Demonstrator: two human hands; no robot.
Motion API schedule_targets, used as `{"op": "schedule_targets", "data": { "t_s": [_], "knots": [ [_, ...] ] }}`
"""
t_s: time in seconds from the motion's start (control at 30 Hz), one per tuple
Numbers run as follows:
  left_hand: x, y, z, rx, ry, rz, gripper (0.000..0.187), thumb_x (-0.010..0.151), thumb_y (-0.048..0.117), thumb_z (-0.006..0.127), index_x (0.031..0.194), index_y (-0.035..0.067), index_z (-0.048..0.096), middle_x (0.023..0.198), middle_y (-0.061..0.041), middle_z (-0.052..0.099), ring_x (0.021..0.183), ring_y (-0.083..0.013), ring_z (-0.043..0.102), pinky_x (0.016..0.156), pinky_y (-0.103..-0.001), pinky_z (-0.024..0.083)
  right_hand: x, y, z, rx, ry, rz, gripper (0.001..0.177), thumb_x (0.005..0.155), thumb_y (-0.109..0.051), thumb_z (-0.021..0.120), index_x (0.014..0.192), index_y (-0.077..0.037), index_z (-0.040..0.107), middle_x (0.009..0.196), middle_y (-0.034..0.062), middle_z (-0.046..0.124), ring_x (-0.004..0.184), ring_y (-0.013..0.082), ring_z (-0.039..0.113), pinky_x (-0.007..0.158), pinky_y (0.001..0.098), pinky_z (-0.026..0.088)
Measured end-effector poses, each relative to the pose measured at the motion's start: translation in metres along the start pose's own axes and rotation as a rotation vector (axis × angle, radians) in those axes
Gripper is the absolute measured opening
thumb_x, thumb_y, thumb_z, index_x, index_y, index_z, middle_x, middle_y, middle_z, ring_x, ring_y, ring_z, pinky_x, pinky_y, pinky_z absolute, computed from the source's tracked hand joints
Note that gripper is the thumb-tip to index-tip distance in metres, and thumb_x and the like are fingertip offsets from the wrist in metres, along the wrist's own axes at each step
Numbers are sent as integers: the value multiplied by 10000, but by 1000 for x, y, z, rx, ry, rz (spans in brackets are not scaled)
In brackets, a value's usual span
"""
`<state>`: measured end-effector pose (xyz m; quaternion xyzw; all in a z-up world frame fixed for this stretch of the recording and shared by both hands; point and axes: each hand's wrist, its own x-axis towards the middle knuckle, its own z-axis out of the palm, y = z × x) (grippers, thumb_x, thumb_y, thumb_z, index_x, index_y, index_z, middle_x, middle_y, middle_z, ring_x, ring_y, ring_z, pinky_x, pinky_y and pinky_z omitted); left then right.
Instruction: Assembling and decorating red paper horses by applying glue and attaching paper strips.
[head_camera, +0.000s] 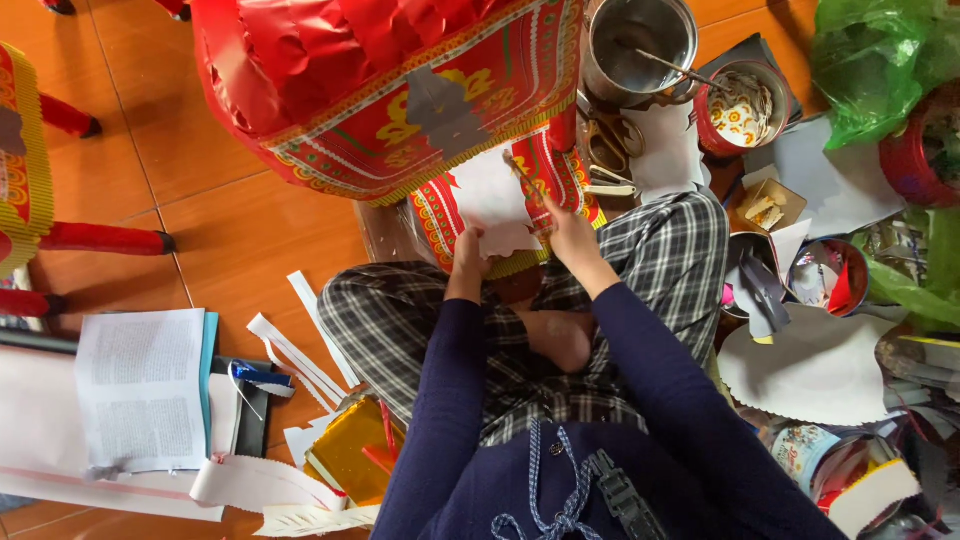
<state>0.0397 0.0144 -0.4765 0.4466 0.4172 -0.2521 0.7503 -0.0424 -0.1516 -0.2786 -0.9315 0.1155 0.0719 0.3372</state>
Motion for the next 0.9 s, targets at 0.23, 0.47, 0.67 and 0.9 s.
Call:
{"op": "schedule_targets", "data": {
  "t_s": [0.23, 0.47, 0.67, 0.9],
  "knots": [
    [11, -9, -6, -41, 38, -29, 719, 786, 118, 620, 1429, -47, 343, 1345, -351, 366, 1053, -558, 546, 672, -658, 473, -67, -15, -37, -370, -162, -8, 414, 937, -111, 457, 1272, -263, 648, 987, 180, 702, 945, 403, 684, 797, 523, 565],
    [27, -14, -20, -65, 41, -16, 746, 763, 111, 652, 1412, -84, 340, 1275, -357, 409, 995, -532, 580, 654, -642, 483, -9, 18, 4, -421, -57, -70, 515, 896, -98, 484, 1333, -360, 557, 1088, 126, 614, 950, 387, 664, 791, 508, 565],
    [22, -17, -38, 1091, -319, 1160, 736, 518, 282, 888, 1149, 50, 589, 996, -218, 650, 1013, -411, 622, 933, -466, 499, -35, -16, 3, -289, -186, -178, 474, 831, 2, 483, 1183, -250, 678, 1112, 116, 644, 972, 367, 675, 789, 483, 565],
    [4, -14, -35, 953, -300, 1448, 709, 610, 494, 818, 1163, 114, 588, 944, -175, 577, 891, -390, 595, 778, -429, 499, -26, 26, -146, -465, -25, 204, 519, 853, -97, 499, 1309, -321, 605, 1005, 157, 704, 968, 411, 680, 801, 548, 549]
  ]
}}
